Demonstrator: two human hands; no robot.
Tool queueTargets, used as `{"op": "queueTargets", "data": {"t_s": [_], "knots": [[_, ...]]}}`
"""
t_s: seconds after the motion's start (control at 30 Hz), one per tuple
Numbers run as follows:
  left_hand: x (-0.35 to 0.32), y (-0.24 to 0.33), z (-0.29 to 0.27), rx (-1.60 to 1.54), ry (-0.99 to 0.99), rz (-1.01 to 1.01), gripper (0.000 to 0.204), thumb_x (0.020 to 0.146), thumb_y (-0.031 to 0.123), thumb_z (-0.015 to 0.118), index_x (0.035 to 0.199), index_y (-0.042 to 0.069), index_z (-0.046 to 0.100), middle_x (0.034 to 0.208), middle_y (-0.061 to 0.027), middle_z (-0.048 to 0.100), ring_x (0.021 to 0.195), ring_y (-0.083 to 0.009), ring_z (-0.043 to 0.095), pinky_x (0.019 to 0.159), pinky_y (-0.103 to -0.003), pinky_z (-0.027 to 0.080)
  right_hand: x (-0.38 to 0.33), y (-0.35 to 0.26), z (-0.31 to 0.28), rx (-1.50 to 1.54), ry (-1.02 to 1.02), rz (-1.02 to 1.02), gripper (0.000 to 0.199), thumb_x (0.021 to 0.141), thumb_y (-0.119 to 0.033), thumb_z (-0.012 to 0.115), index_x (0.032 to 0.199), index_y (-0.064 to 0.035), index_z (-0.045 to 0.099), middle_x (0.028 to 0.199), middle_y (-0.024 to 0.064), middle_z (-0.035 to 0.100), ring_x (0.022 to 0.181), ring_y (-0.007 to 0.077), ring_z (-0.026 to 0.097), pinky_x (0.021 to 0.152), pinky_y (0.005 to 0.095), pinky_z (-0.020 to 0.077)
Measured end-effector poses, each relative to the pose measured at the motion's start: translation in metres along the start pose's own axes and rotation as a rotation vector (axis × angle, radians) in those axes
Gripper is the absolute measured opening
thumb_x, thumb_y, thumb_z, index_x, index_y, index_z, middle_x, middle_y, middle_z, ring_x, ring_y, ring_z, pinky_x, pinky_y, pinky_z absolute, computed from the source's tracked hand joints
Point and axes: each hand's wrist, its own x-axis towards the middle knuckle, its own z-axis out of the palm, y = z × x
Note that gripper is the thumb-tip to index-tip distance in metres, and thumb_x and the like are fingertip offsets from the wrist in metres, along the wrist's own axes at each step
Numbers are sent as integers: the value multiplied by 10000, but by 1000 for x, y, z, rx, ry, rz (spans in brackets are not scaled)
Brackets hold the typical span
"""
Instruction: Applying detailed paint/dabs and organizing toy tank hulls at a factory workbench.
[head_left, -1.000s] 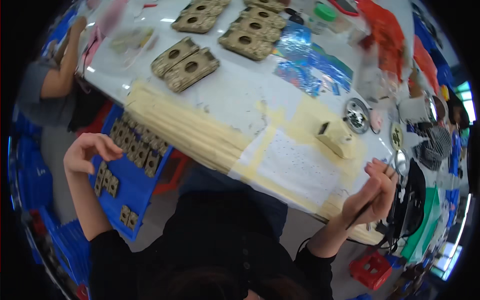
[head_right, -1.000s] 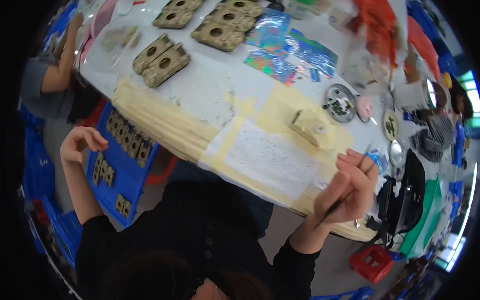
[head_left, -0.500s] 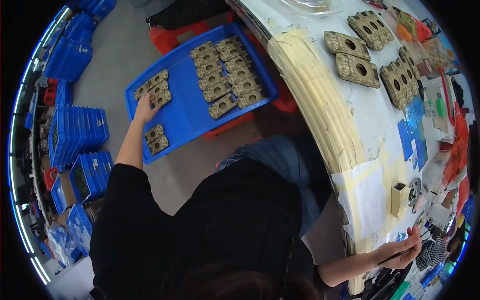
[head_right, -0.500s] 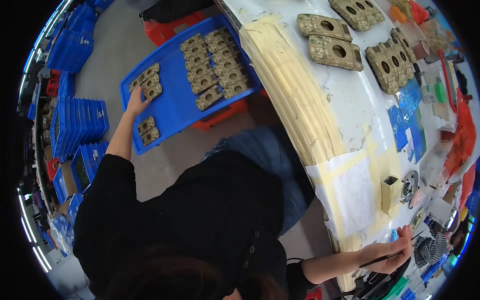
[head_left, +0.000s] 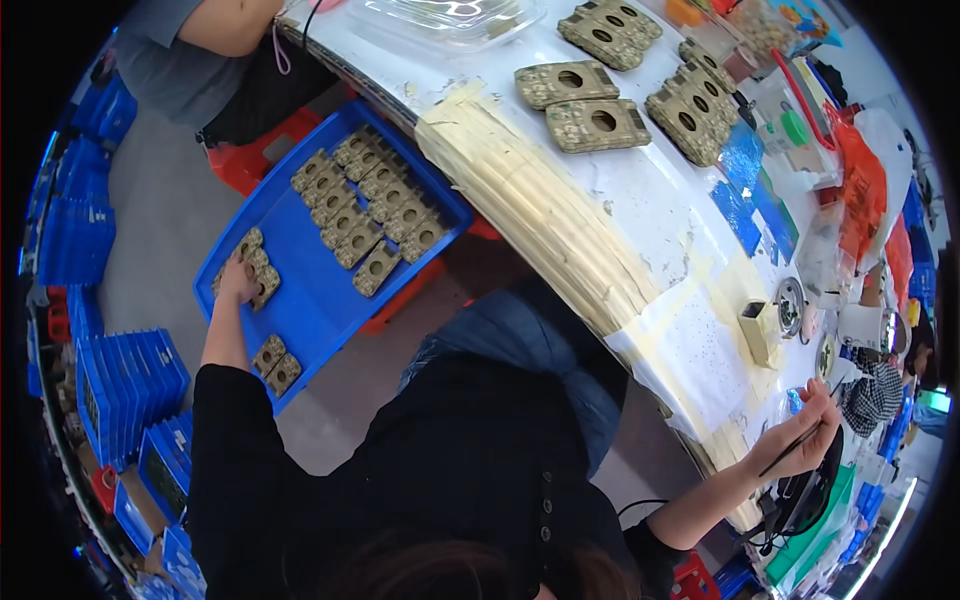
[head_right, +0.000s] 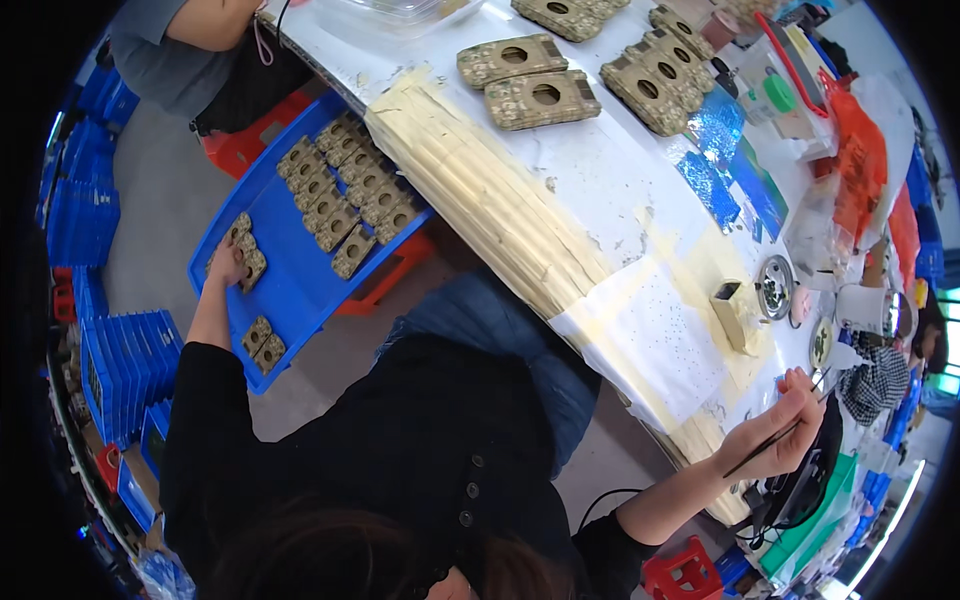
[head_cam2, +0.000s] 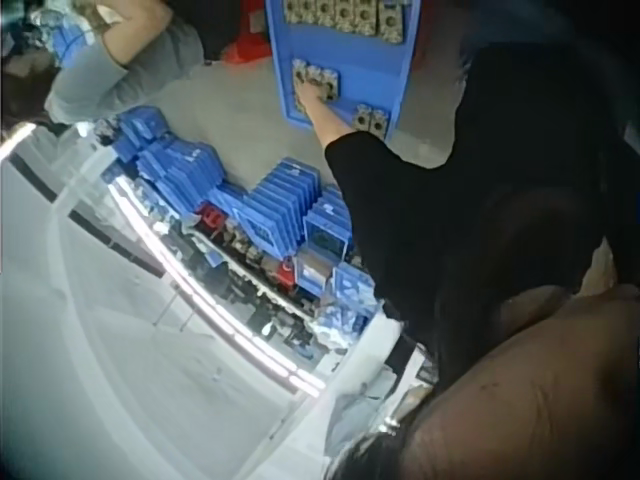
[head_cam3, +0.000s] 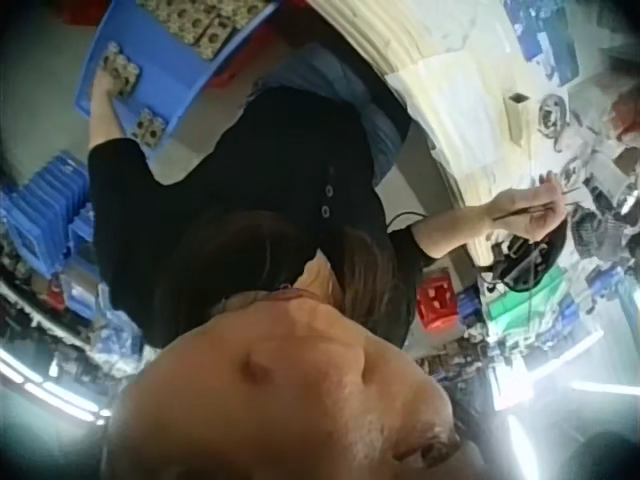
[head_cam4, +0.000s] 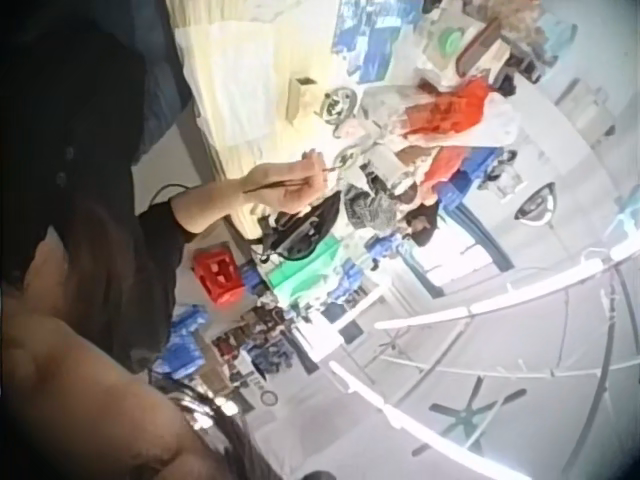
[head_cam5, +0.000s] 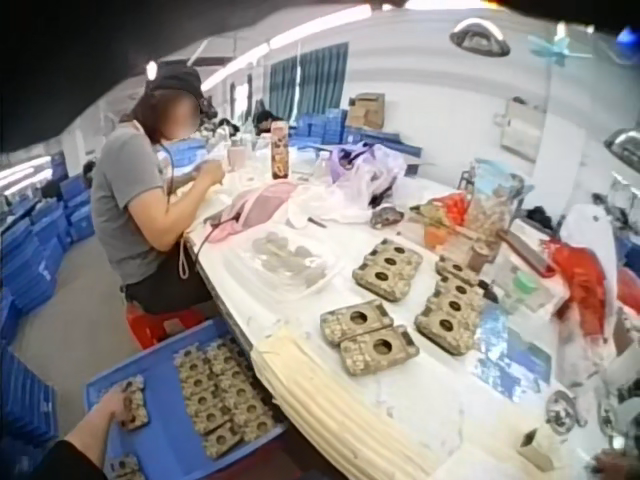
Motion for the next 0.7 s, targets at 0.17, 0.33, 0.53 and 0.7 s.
{"op": "queueTargets", "data": {"t_s": [0.17, 0.33, 0.53, 0.7], "knots": [[-9, 10, -4, -80, -52, -74, 235, 604, 133, 720, 799, 69, 606, 1418, -160, 364, 1236, -341, 426, 1015, -395, 392, 1, 1, 5, 12, -12, -25, 153, 952, -71, 482, 872, 41, 548, 891, 147, 619, 802, 184, 577, 703, 278, 481], [-10, 38, -66, 54, 97, -49, 185, 694, 146, 677, 858, 73, 632, 1088, -172, 587, 969, -347, 593, 838, -420, 483, 4, 7, 4, 1, -5, -24, 155, 949, -68, 485, 861, 39, 555, 885, 146, 624, 782, 175, 578, 688, 274, 482], [-36, 189, -247, -803, 757, 624, 169, 890, 121, 601, 996, -10, 614, 918, -56, 667, 848, -125, 639, 792, -267, 489, 9, 13, 4, 9, 11, 6, 163, 952, -66, 472, 856, 37, 554, 891, 140, 625, 795, 165, 576, 686, 268, 478], [-56, 349, -361, -502, 773, 1368, 195, 916, 179, 575, 1021, 16, 593, 1058, -100, 631, 993, -197, 606, 892, -309, 450, 1, 15, 14, 45, 13, 53, 165, 949, -67, 467, 825, 28, 521, 863, 134, 608, 810, 184, 570, 704, 271, 472]]}}
